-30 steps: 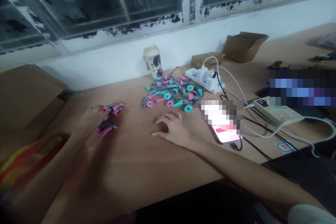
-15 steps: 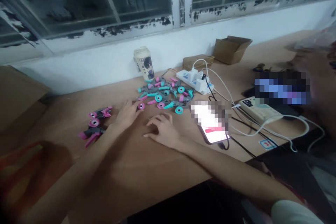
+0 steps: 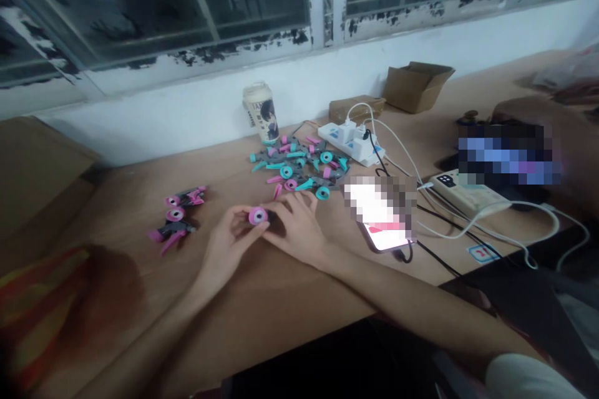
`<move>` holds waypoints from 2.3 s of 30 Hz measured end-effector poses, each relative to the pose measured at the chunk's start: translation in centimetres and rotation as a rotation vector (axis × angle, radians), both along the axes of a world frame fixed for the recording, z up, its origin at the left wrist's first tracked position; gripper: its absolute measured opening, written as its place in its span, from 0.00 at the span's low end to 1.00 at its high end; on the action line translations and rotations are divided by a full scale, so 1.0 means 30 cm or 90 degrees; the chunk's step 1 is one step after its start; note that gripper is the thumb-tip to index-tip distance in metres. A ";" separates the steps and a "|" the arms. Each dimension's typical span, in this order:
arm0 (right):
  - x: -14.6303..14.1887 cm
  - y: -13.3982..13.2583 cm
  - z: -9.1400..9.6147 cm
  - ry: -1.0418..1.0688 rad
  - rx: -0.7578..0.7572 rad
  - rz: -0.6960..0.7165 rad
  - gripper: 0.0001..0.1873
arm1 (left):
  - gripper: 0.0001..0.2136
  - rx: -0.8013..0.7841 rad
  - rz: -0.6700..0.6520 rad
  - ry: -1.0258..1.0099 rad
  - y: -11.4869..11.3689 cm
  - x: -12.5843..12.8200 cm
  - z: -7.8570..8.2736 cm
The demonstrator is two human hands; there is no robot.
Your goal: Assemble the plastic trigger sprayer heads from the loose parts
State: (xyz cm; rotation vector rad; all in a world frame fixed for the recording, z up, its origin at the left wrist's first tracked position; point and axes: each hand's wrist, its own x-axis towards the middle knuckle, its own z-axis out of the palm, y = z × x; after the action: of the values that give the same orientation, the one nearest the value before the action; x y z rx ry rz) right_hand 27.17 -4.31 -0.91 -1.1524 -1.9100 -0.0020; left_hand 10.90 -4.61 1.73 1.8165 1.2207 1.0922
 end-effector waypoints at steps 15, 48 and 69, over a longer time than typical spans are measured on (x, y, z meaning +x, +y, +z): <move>-0.024 -0.024 -0.031 -0.001 -0.077 0.123 0.12 | 0.12 -0.340 -0.102 -0.187 0.001 -0.056 -0.043; -0.026 0.000 -0.050 -0.025 -0.099 0.170 0.14 | 0.10 -0.186 -0.101 0.044 0.016 -0.083 -0.069; -0.031 -0.004 -0.051 -0.025 -0.092 0.099 0.15 | 0.11 -0.129 0.005 0.052 -0.010 -0.056 -0.067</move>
State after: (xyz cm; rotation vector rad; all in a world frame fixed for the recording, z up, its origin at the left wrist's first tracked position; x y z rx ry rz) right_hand 26.25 -4.43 -2.43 -1.1013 -2.0575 0.2038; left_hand 9.21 -4.91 -0.28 1.7169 1.3356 0.8716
